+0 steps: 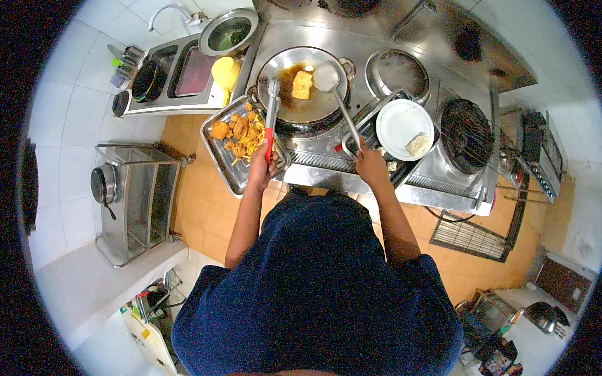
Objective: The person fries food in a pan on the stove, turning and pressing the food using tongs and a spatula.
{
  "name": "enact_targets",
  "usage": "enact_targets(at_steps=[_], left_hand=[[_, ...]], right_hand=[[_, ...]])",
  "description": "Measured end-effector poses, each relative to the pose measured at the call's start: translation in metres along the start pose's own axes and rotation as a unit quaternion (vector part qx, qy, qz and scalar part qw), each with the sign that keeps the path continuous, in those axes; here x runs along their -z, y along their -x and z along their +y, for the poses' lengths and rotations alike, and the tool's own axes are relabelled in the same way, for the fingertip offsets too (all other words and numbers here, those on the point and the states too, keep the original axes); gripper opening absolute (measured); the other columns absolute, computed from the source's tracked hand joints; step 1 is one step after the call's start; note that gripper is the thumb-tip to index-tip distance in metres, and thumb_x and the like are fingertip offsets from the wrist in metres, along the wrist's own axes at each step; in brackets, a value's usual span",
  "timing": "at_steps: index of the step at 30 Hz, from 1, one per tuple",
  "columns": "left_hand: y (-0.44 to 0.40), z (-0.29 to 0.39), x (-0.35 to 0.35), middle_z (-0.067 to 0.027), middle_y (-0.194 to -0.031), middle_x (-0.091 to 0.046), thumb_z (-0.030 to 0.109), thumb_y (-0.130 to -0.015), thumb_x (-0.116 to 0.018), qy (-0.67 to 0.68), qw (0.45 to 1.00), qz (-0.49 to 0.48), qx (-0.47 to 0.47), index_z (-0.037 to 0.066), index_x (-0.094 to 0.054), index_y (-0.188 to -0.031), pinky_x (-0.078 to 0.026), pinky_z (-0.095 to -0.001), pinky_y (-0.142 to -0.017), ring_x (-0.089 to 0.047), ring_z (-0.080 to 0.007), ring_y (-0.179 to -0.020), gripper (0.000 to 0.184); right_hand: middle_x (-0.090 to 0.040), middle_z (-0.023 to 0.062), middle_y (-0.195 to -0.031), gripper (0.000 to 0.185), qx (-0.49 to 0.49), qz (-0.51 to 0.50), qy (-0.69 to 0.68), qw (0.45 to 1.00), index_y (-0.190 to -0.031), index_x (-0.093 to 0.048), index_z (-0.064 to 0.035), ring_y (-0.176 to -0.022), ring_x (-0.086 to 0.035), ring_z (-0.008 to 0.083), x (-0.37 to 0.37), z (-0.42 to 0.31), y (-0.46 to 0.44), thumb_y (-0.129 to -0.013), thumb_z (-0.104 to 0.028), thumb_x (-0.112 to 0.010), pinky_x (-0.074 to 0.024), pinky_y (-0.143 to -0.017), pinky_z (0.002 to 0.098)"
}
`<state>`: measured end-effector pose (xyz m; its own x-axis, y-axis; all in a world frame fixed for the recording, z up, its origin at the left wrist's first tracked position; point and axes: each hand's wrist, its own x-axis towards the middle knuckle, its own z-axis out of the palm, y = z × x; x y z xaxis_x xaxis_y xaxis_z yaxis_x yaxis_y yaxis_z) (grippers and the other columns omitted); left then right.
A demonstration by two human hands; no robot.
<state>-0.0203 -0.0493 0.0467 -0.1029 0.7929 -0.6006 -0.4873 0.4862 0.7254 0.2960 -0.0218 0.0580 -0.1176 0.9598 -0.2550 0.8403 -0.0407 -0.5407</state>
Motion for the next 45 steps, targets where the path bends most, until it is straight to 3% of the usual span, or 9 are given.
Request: enact_targets(at_steps=[8, 18, 24, 27, 31, 38, 42, 43, 45], left_hand=[[0.0, -0.001, -0.001, -0.0023, -0.066, -0.053, 0.044, -0.101, -0.05, -0.005, 1.0, 0.001, -0.001, 0.011, -0.048, -0.09, -0.03, -0.0254, -0.037, -0.038, -0.0087, -0.04, 0.035], [-0.001, -0.002, 0.005, -0.0023, -0.066, -0.053, 0.043, -0.101, -0.049, -0.003, 1.0, 0.005, -0.009, 0.01, -0.049, -0.09, -0.029, -0.0253, -0.036, -0.038, -0.0087, -0.04, 0.035], [0.004, -0.002, 0.003, -0.0022, -0.067, -0.053, 0.043, -0.101, -0.049, -0.002, 1.0, 0.016, -0.006, 0.009, -0.051, -0.096, -0.03, -0.0251, -0.036, -0.038, -0.0084, -0.04, 0.034], [0.004, -0.003, 0.004, -0.002, -0.067, -0.052, 0.043, -0.101, -0.05, 0.007, 1.0, 0.011, -0.001, 0.009, -0.051, -0.097, -0.03, -0.0251, -0.036, -0.038, -0.0082, -0.04, 0.035], [0.001, -0.008, 0.009, -0.0013, -0.066, -0.052, 0.043, -0.101, -0.05, -0.001, 1.0, 0.006, -0.002, 0.009, -0.052, -0.094, -0.031, -0.0249, -0.036, -0.039, -0.0078, -0.04, 0.035], [-0.001, -0.013, 0.006, 0.0004, -0.065, -0.051, 0.039, -0.101, -0.053, -0.174, 0.972, 0.073, -0.143, 0.007, -0.057, -0.094, -0.035, -0.0247, -0.043, -0.043, -0.0089, -0.045, 0.033], [-0.002, -0.014, 0.005, -0.0122, -0.067, -0.06, 0.034, -0.1, -0.053, -0.369, 0.847, 0.115, -0.365, 0.0, -0.059, -0.107, -0.049, -0.0399, -0.059, -0.059, -0.0275, -0.057, 0.034], [-0.003, -0.012, 0.005, -0.016, -0.071, -0.062, 0.033, -0.1, -0.052, -0.424, 0.826, 0.124, -0.351, 0.0, -0.059, -0.11, -0.049, -0.0434, -0.061, -0.061, -0.0326, -0.062, 0.035], [-0.005, -0.009, 0.006, -0.0236, -0.077, -0.065, 0.031, -0.099, -0.051, -0.53, 0.774, 0.14, -0.317, -0.001, -0.059, -0.115, -0.049, -0.0503, -0.065, -0.065, -0.0427, -0.071, 0.036]], right_hand=[[-0.065, 0.0283, -0.088, 0.05, 0.096, -0.003, 0.03, 0.995, -0.138, -0.05, -0.0041, -0.079, -0.064, 0.0445, -0.001, -0.004, -0.01, -0.09, -0.014, -0.054, -0.05, -0.072, 0.0529], [-0.067, 0.0228, -0.096, 0.047, 0.008, -0.012, 0.225, 0.974, -0.14, -0.052, -0.0175, -0.087, -0.066, 0.0384, 0.085, -0.053, 0.006, -0.092, -0.016, -0.053, -0.0523, -0.076, 0.0493], [-0.069, 0.0212, -0.094, 0.051, 0.024, 0.014, 0.053, 0.998, -0.14, -0.053, -0.0166, -0.09, -0.066, 0.039, 0.076, -0.005, -0.005, -0.09, -0.012, -0.058, -0.0519, -0.08, 0.0437], [-0.068, 0.015, -0.079, 0.049, 0.168, 0.11, -0.005, 0.98, -0.14, -0.054, -0.0141, -0.069, -0.067, 0.0285, 0.053, 0.026, -0.009, -0.091, -0.01, -0.06, -0.0526, -0.064, 0.0382], [-0.051, -0.0006, -0.065, 0.048, -0.076, -0.049, -0.242, 0.966, -0.143, -0.051, -0.0116, -0.044, -0.042, 0.005, 0.055, 0.015, 0.006, -0.096, -0.015, -0.059, -0.0355, -0.036, 0.024], [-0.059, 0.0087, -0.068, 0.049, -0.073, -0.046, -0.224, 0.971, -0.129, -0.057, 0.001, -0.045, -0.053, 0.0131, 0.045, 0.006, 0.029, -0.087, -0.022, -0.069, -0.0438, -0.038, 0.031], [-0.066, 0.0248, -0.079, 0.042, 0.096, 0.116, 0.006, 0.989, -0.12, -0.058, 0.0008, -0.066, -0.066, 0.0407, 0.037, 0.017, 0.025, -0.082, -0.016, -0.065, -0.0535, -0.063, 0.0496], [-0.065, 0.0303, -0.087, 0.049, 0.017, 0.08, 0.007, 0.997, -0.13, -0.055, -0.0047, -0.082, -0.064, 0.0479, 0.044, 0.009, 0.024, -0.082, -0.012, -0.061, -0.0514, -0.077, 0.0545], [-0.065, 0.0301, -0.089, 0.053, 0.03, 0.09, 0.044, 0.995, -0.135, -0.053, -0.0089, -0.082, -0.065, 0.0466, 0.049, 0.012, 0.015, -0.083, -0.012, -0.06, -0.052, -0.077, 0.0534]])
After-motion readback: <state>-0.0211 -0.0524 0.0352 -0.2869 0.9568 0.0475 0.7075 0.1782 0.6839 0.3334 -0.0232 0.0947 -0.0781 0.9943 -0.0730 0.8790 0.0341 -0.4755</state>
